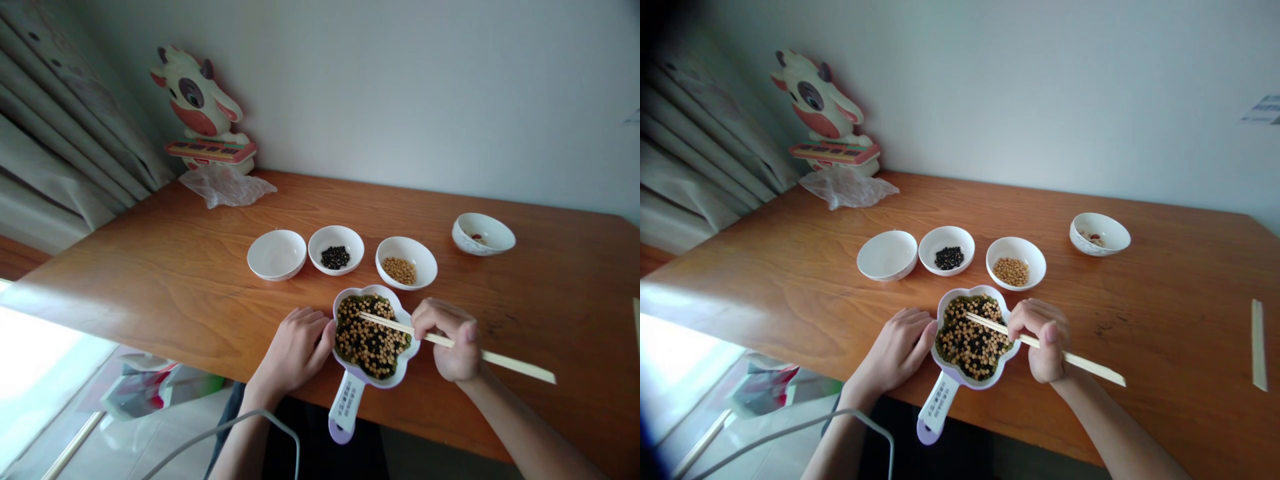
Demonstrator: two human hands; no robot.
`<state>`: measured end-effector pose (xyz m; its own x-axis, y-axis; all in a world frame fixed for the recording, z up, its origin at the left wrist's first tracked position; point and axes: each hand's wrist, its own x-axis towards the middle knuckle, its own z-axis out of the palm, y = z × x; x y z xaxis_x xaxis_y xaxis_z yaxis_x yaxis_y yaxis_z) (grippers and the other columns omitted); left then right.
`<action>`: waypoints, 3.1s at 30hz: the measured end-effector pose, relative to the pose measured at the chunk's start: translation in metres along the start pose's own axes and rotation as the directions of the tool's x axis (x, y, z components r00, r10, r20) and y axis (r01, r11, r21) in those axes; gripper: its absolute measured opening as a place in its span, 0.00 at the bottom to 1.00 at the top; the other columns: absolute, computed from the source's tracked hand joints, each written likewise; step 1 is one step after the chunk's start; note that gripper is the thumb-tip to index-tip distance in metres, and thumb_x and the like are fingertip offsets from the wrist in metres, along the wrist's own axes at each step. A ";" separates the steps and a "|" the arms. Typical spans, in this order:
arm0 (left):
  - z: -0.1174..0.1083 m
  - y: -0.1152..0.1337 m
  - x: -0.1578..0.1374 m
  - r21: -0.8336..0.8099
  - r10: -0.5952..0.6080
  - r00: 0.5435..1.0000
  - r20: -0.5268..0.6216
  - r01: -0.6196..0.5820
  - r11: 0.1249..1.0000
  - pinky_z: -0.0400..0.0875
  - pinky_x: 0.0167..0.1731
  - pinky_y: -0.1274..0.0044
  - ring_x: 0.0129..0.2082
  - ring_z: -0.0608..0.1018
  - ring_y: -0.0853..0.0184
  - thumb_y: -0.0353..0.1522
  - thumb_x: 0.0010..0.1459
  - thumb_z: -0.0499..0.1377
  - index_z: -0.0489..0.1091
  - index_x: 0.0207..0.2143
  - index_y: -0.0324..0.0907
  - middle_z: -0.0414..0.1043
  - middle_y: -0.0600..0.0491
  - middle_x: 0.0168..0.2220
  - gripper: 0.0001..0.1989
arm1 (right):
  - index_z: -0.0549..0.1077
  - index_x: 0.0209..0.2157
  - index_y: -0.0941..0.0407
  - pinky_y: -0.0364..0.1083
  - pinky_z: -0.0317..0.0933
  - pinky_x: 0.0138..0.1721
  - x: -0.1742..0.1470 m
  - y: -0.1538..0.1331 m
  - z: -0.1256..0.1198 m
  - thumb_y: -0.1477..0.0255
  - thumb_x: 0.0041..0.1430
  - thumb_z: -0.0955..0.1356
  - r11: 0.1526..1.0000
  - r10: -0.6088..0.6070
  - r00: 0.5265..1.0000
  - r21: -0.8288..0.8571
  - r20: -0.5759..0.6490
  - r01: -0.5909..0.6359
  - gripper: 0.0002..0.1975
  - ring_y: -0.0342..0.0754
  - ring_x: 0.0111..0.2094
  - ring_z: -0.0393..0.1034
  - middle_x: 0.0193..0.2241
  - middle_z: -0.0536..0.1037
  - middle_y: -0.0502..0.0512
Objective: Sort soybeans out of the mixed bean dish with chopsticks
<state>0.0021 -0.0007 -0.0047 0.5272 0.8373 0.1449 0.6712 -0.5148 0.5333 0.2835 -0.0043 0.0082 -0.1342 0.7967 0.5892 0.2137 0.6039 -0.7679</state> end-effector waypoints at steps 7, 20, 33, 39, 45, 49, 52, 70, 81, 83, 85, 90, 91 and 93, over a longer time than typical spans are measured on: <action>0.001 0.000 0.000 -0.006 -0.008 1.000 0.008 0.008 1.000 0.63 0.37 0.71 0.31 0.70 0.65 0.36 0.77 0.45 0.63 0.28 0.42 0.71 0.52 0.30 0.21 | 0.72 0.21 0.53 0.51 0.55 0.26 0.001 -0.001 -0.001 0.49 0.75 0.49 1.000 -0.018 1.000 0.005 0.013 0.018 0.38 0.48 0.20 0.66 0.18 0.71 0.53; 0.000 0.000 0.000 -0.012 -0.017 1.000 0.011 0.018 1.000 0.62 0.38 0.71 0.31 0.70 0.65 0.36 0.77 0.45 0.62 0.28 0.43 0.71 0.52 0.29 0.21 | 0.71 0.23 0.53 0.51 0.57 0.29 -0.002 0.003 -0.001 0.46 0.73 0.48 0.999 0.035 0.997 0.011 0.074 -0.036 0.38 0.48 0.23 0.66 0.20 0.72 0.52; 0.000 0.001 0.000 -0.021 -0.023 0.999 0.028 0.024 0.999 0.62 0.38 0.71 0.31 0.69 0.65 0.36 0.77 0.44 0.61 0.28 0.42 0.70 0.52 0.30 0.21 | 0.72 0.23 0.53 0.50 0.57 0.29 -0.004 0.007 0.000 0.50 0.75 0.48 0.999 0.026 0.998 0.032 0.060 -0.028 0.37 0.48 0.23 0.67 0.20 0.72 0.52; 0.000 0.000 0.000 -0.015 -0.027 0.999 0.038 0.028 1.000 0.61 0.39 0.71 0.32 0.69 0.65 0.37 0.78 0.44 0.61 0.29 0.42 0.70 0.53 0.30 0.21 | 0.72 0.23 0.53 0.50 0.55 0.28 -0.004 0.004 0.000 0.51 0.76 0.49 0.999 -0.032 0.999 0.032 0.017 0.031 0.37 0.47 0.21 0.66 0.19 0.71 0.51; 0.001 0.000 -0.001 -0.009 -0.030 0.999 0.040 0.031 0.999 0.61 0.39 0.71 0.32 0.69 0.65 0.37 0.78 0.44 0.61 0.28 0.42 0.69 0.53 0.30 0.22 | 0.75 0.24 0.53 0.51 0.52 0.29 -0.007 0.004 -0.010 0.49 0.75 0.52 0.991 -0.137 0.991 -0.003 0.005 0.137 0.36 0.48 0.22 0.66 0.20 0.74 0.54; 0.001 0.000 0.001 -0.010 -0.030 0.998 0.046 0.031 0.999 0.61 0.39 0.71 0.32 0.69 0.65 0.37 0.78 0.44 0.61 0.28 0.42 0.69 0.53 0.30 0.22 | 0.74 0.25 0.52 0.52 0.53 0.29 -0.003 0.000 -0.011 0.46 0.73 0.51 0.996 -0.093 0.995 0.004 0.032 0.093 0.37 0.49 0.22 0.66 0.20 0.73 0.54; 0.000 0.000 0.001 -0.013 -0.033 0.999 0.044 0.034 0.999 0.61 0.39 0.71 0.32 0.69 0.65 0.37 0.78 0.44 0.61 0.29 0.42 0.69 0.53 0.30 0.22 | 0.72 0.24 0.53 0.51 0.54 0.28 0.000 -0.001 -0.006 0.46 0.73 0.48 1.000 -0.019 0.998 0.019 0.056 0.018 0.38 0.49 0.22 0.66 0.20 0.72 0.53; -0.001 0.001 0.001 -0.026 -0.026 0.999 0.048 0.027 0.999 0.61 0.39 0.71 0.32 0.69 0.65 0.37 0.78 0.43 0.62 0.28 0.42 0.69 0.53 0.31 0.22 | 0.70 0.25 0.53 0.50 0.55 0.31 -0.005 0.008 -0.001 0.47 0.74 0.48 0.999 0.042 0.992 0.024 0.123 -0.045 0.37 0.47 0.25 0.66 0.21 0.71 0.52; -0.003 0.003 0.001 -0.026 -0.026 0.999 0.044 0.027 0.999 0.62 0.39 0.71 0.32 0.69 0.65 0.37 0.78 0.44 0.63 0.28 0.42 0.71 0.52 0.31 0.22 | 0.73 0.23 0.54 0.50 0.55 0.29 -0.003 0.003 -0.001 0.50 0.75 0.51 0.999 -0.023 0.999 0.042 0.049 0.021 0.36 0.47 0.22 0.67 0.20 0.72 0.52; -0.003 0.002 0.001 -0.025 -0.020 0.999 0.043 0.021 0.999 0.63 0.39 0.71 0.32 0.70 0.65 0.37 0.77 0.44 0.63 0.28 0.42 0.71 0.52 0.31 0.22 | 0.73 0.23 0.53 0.50 0.55 0.28 -0.001 0.001 -0.002 0.48 0.75 0.51 0.999 -0.019 0.999 0.047 0.042 0.017 0.37 0.47 0.22 0.67 0.20 0.72 0.52; -0.003 0.002 0.001 -0.026 -0.020 0.999 0.039 0.021 0.999 0.63 0.39 0.71 0.32 0.70 0.65 0.36 0.77 0.44 0.62 0.28 0.42 0.71 0.52 0.31 0.22 | 0.73 0.23 0.53 0.50 0.56 0.28 0.000 0.000 -0.002 0.47 0.74 0.50 0.999 0.004 0.999 0.049 0.053 -0.007 0.38 0.48 0.22 0.67 0.20 0.72 0.52; -0.003 0.003 0.001 -0.024 -0.019 0.999 0.029 0.020 1.000 0.64 0.39 0.71 0.32 0.70 0.65 0.36 0.77 0.45 0.63 0.28 0.42 0.71 0.52 0.31 0.22 | 0.71 0.23 0.53 0.50 0.56 0.28 -0.001 0.003 -0.002 0.45 0.73 0.47 0.995 0.086 0.992 0.043 0.096 -0.090 0.39 0.49 0.23 0.66 0.20 0.71 0.53; -0.003 0.003 0.001 -0.025 -0.017 0.999 0.028 0.017 1.000 0.64 0.39 0.71 0.32 0.70 0.65 0.36 0.77 0.45 0.63 0.28 0.42 0.71 0.52 0.31 0.22 | 0.71 0.24 0.53 0.50 0.56 0.28 -0.002 0.004 -0.002 0.45 0.73 0.47 0.994 0.097 0.990 0.041 0.104 -0.102 0.39 0.49 0.23 0.66 0.21 0.71 0.53; -0.004 0.003 0.001 -0.025 -0.014 1.000 0.028 0.015 1.000 0.64 0.39 0.71 0.32 0.70 0.65 0.36 0.77 0.45 0.63 0.28 0.42 0.71 0.52 0.31 0.22 | 0.71 0.24 0.53 0.50 0.55 0.28 -0.004 0.008 -0.002 0.45 0.73 0.47 0.992 0.114 0.987 0.039 0.115 -0.119 0.39 0.49 0.24 0.65 0.21 0.70 0.53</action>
<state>0.0024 -0.0009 -0.0001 0.5321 0.8390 0.1142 0.6657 -0.4978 0.5560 0.2879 -0.0032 0.0001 -0.2195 0.8577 0.4650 0.1905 0.5051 -0.8417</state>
